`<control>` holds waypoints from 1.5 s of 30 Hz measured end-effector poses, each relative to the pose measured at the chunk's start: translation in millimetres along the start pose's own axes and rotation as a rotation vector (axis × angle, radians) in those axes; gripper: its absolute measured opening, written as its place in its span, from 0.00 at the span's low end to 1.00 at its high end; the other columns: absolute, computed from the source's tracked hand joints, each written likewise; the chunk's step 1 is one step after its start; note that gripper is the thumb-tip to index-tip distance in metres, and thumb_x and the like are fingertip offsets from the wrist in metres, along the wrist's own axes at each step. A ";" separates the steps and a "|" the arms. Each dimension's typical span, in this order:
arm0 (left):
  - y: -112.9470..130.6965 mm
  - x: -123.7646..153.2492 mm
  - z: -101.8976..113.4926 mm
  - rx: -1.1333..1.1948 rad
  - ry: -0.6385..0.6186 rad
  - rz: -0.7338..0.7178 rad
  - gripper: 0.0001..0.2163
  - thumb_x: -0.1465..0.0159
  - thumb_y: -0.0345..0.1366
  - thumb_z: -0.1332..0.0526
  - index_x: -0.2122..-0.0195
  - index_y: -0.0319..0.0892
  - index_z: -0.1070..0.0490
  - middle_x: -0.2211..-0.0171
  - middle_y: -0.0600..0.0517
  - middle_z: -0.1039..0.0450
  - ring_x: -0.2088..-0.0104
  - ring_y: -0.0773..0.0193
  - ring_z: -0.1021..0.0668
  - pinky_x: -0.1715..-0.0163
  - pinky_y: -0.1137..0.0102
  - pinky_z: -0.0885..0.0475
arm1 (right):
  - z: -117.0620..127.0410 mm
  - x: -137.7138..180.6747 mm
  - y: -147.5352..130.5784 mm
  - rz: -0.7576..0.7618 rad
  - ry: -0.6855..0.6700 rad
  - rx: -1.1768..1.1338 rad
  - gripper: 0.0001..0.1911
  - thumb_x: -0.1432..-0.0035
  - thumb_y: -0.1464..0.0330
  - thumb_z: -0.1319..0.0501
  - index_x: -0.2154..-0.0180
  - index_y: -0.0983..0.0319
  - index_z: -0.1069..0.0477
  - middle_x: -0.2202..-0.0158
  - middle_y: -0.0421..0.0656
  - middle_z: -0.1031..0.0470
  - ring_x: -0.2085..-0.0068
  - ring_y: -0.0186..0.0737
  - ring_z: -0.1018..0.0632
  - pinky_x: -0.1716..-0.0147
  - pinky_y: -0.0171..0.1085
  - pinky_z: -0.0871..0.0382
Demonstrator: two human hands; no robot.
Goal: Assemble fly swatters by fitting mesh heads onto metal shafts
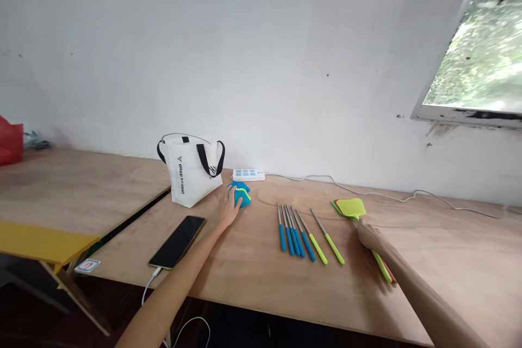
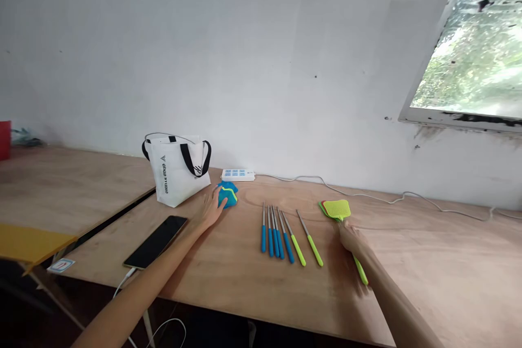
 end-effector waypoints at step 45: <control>250.8 219.0 134.2 2.062 -0.875 0.378 0.36 0.40 0.60 0.39 0.32 0.59 0.42 0.42 0.42 0.32 0.46 0.39 0.25 0.49 0.46 0.32 | 116.3 269.0 -153.7 1.243 0.517 -0.287 0.11 0.35 0.77 0.53 0.67 0.56 0.41 0.78 0.35 0.32 0.80 0.32 0.32 0.77 0.32 0.41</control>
Point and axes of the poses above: each hand's wrist, its own x-axis away from the middle knuckle, its own z-axis out of the back of the hand, y = z × x, the point moved 4 cm from there along -x, towards the middle knuckle
